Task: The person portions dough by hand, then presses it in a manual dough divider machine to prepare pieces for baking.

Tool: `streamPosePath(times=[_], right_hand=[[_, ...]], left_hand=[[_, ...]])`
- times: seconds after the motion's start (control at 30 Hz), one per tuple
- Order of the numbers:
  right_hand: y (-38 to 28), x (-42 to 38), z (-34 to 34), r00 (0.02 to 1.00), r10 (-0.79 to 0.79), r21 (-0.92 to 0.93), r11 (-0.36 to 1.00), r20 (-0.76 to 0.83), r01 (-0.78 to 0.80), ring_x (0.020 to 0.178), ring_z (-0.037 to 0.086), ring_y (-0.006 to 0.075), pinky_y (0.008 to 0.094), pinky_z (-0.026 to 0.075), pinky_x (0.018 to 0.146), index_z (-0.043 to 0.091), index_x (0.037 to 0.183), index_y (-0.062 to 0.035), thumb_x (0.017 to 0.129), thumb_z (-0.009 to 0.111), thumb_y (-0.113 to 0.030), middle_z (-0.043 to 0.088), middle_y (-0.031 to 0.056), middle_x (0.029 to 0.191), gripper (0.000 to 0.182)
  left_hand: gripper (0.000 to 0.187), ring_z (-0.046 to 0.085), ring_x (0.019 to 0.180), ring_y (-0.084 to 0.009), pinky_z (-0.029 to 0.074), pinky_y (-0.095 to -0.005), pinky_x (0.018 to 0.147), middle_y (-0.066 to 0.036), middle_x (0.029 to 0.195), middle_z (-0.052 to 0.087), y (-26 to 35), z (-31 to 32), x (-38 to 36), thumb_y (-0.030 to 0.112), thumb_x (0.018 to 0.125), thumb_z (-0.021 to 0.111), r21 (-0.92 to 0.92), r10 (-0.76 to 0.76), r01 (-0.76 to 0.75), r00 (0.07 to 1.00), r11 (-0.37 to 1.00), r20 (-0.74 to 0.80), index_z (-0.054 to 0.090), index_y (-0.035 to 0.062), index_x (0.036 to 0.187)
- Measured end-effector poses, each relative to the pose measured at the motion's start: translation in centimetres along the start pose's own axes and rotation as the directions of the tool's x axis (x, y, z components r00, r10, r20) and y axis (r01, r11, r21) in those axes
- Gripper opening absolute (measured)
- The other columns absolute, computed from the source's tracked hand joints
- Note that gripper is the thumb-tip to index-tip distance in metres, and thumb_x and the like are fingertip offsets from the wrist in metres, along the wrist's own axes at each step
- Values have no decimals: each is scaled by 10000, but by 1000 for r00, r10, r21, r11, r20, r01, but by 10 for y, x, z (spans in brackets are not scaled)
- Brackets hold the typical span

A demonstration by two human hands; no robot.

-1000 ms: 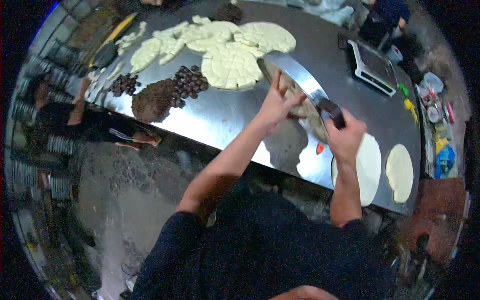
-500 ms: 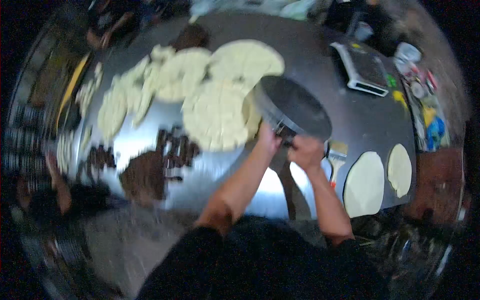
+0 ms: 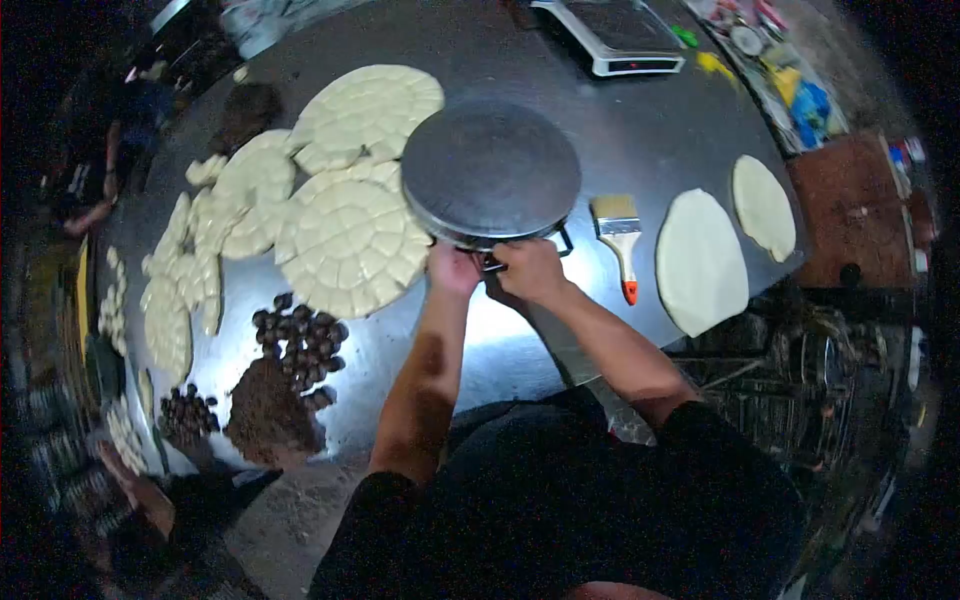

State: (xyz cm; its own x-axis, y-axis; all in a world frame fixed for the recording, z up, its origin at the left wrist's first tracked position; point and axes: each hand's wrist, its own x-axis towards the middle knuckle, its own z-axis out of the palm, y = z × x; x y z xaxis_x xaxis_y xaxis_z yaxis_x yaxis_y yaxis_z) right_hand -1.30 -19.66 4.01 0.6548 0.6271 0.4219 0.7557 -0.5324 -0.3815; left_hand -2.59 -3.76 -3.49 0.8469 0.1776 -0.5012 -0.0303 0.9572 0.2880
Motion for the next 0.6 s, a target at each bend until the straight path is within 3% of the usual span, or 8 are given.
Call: streamPosePath(times=[0.2, 0.23, 0.3, 0.37, 0.47, 0.5, 0.53, 0.6], right_hand=[[-10, 23, -37, 998, 45, -33, 999, 33, -44, 740, 630, 379, 507, 489, 630, 631, 752, -110, 610, 674, -168, 632, 154, 743, 160], [-4, 29, -41, 999, 41, -38, 998, 4, -40, 781, 620, 382, 510, 482, 651, 632, 746, -116, 590, 682, -213, 630, 149, 771, 190], [8, 47, -59, 995, 77, 6, 997, -69, -77, 776, 617, 395, 513, 482, 647, 648, 755, -137, 599, 697, -274, 640, 132, 782, 213], [21, 71, -92, 983, 184, -25, 983, 16, -184, 737, 656, 289, 413, 512, 643, 672, 802, -121, 703, 694, -250, 664, 137, 774, 164], [67, 73, -83, 976, 170, 602, 768, 135, -217, 725, 674, 257, 390, 533, 657, 672, 917, -54, 773, 672, -208, 691, 138, 836, 211], [81, 73, -75, 971, 169, 740, 629, 167, -237, 721, 680, 247, 382, 540, 661, 671, 955, -31, 796, 665, -194, 701, 138, 857, 227], [101, 69, -88, 964, 235, 793, 560, 127, -241, 717, 686, 236, 374, 547, 666, 671, 993, -9, 819, 657, -180, 710, 139, 878, 244], [149, 53, -110, 838, 377, 69, 921, -395, -382, 714, 684, 221, 390, 521, 650, 710, 902, -38, 755, 712, -252, 709, 125, 808, 260]], left_hand=[[243, 626, 867, -203, 516, -366, 727, -60, 1007, 646, 5, 52, -38, 197, 929, 438, 242, 21, -15, 999, 970, -24, 564, 96, 1111], [240, 625, 863, -183, 513, -362, 723, -52, 1022, 644, 5, -1, 5, 204, 921, 451, 476, 51, -87, 995, 875, 88, 555, 113, 1118], [256, 619, 919, -173, 517, -373, 743, -41, 1034, 643, 7, 73, -71, 194, 917, 459, 806, 293, -167, 956, 567, -9, 543, 118, 1146], [325, 603, 965, -202, 505, -374, 807, -78, 1136, 593, 12, -3, -56, 189, 921, 498, 848, 444, -354, 882, 396, 161, 491, 81, 1228], [472, 581, 1033, -246, 488, -375, 903, -133, 1288, 517, 30, -186, -169, 181, 927, 557, 780, 690, -567, 676, 264, 258, 414, 27, 1350], [386, 585, 971, -234, 491, -354, 856, -120, 1171, 556, 46, -213, -246, 199, 934, 531, 981, 807, -178, 567, -79, 168, 468, 28, 1275], [350, 583, 911, -227, 485, -344, 795, -116, 1115, 563, 14, -174, -243, 184, 933, 529, 986, 867, -166, 491, -2, 84, 483, 23, 1240], [280, 578, 792, -212, 474, -325, 674, -109, 1004, 576, -33, -138, -260, 155, 930, 523, 961, 898, -196, 431, 193, -92, 514, 13, 1170]])
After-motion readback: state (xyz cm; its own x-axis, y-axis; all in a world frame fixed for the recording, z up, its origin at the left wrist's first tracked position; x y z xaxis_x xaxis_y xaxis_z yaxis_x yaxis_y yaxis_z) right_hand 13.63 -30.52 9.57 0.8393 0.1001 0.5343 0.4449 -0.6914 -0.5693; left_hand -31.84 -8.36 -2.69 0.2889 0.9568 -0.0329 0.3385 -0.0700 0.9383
